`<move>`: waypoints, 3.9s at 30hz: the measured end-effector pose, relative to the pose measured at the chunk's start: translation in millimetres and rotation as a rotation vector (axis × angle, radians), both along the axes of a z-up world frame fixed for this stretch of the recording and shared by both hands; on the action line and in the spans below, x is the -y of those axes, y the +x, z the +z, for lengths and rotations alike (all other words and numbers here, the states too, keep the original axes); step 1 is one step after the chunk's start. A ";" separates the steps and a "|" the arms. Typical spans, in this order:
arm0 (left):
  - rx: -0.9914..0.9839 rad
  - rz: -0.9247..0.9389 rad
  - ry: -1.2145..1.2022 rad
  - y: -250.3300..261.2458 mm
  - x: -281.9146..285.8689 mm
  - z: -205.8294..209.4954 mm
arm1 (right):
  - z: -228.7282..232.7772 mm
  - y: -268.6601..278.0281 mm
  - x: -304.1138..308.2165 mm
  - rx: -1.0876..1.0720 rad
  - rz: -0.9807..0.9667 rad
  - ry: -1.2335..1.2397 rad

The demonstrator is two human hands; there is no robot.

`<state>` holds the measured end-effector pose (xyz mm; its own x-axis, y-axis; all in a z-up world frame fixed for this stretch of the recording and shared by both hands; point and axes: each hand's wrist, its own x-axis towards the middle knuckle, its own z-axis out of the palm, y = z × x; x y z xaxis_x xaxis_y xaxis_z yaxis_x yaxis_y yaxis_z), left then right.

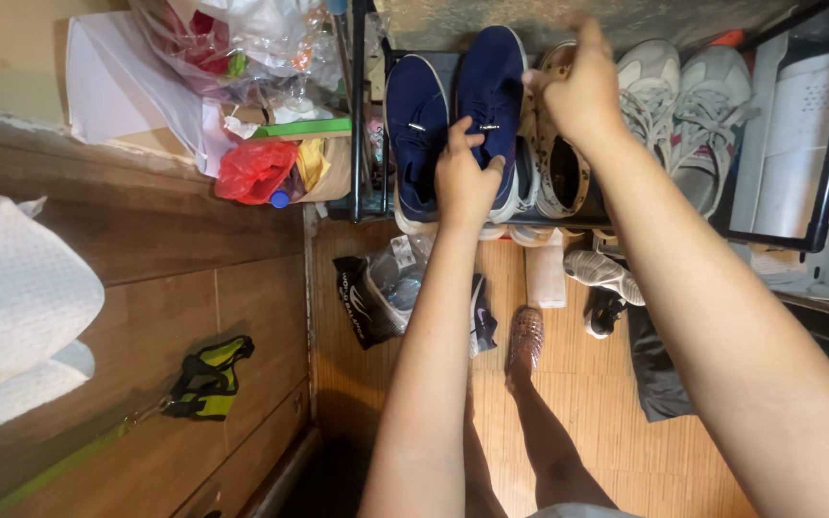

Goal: The person repeatedly picks up different pairs of shoes from a metal rack and the floor, adjusts their position, and places them back on the rack. The person also handles a plastic bag containing slippers and places it on the rack.

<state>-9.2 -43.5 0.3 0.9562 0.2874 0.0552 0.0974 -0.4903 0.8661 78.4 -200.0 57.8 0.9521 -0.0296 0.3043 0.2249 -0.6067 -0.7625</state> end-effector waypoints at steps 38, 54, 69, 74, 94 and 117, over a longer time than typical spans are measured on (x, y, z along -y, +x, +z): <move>0.179 0.208 0.295 -1.0 -44.6 9.1 | -18.2 -26.0 -91.8 -0.182 0.426 0.035; 0.100 0.165 0.287 15.9 -41.8 5.1 | -10.1 -27.8 -91.4 -0.042 0.370 0.048; -0.223 0.113 0.684 24.1 -40.8 26.7 | -11.4 -20.7 -99.3 -0.227 0.284 0.315; -0.213 0.082 0.734 31.2 -45.7 16.5 | -17.9 -18.8 -110.3 -0.313 0.219 0.436; 0.014 -0.043 0.771 35.7 -63.1 -55.3 | -8.8 -23.2 -106.2 -0.326 0.161 0.284; 0.178 -0.002 0.641 21.3 -65.4 -21.1 | -8.8 -13.2 -109.4 -0.318 0.228 0.231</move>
<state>12.1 21.8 -20.8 0.9170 0.1434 0.3723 -0.0217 -0.9139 0.4054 65.2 -90.6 49.0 0.9873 0.1588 0.0053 0.0653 -0.3750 -0.9247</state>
